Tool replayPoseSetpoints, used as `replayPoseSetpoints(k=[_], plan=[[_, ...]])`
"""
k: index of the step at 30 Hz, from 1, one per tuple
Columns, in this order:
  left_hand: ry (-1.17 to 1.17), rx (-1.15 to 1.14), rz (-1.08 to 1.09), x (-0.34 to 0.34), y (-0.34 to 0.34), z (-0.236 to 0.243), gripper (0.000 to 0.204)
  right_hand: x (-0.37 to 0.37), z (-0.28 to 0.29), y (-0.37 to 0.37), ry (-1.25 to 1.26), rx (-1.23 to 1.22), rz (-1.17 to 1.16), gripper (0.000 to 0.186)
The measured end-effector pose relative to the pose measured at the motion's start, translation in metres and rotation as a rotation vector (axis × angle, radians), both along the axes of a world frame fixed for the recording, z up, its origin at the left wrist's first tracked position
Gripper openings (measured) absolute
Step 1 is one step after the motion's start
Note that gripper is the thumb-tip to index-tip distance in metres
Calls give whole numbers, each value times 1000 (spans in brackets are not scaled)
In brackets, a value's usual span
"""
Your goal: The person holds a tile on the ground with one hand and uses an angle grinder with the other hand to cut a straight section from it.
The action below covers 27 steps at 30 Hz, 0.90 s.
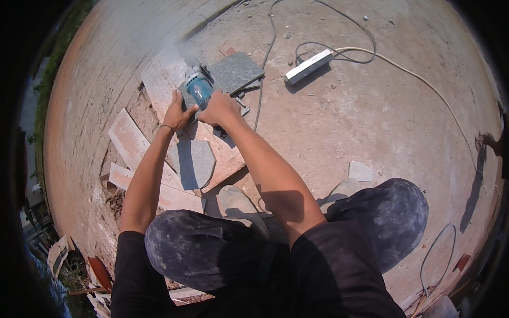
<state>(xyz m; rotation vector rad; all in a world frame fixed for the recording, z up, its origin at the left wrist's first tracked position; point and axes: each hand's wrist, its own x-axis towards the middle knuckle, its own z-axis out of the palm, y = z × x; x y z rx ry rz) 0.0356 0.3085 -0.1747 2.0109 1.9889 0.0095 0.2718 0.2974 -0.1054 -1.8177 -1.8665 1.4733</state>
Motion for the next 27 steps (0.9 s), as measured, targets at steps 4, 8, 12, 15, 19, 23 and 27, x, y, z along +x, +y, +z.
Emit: replayPoseSetpoints(k=[4, 8, 12, 15, 19, 23, 27], plan=[[1, -11, -2, 2, 1, 0, 111, 2, -5, -4, 6, 5, -2, 79], [2, 0, -19, -2, 2, -2, 111, 2, -3, -6, 5, 5, -21, 78], [12, -9, -30, -3, 2, -2, 112, 4, -1, -8, 19, -2, -16, 77], [7, -14, -19, 1, 3, 1, 111, 5, -4, -8, 10, 6, -19, 76], [4, -15, -8, 2, 2, 1, 111, 4, -3, -7, 3, 2, -12, 76], [6, -13, -11, 1, 2, 1, 111, 4, -4, -8, 2, 6, -23, 76], [5, -32, -11, 1, 2, 1, 112, 5, -5, -9, 4, 6, -23, 75]])
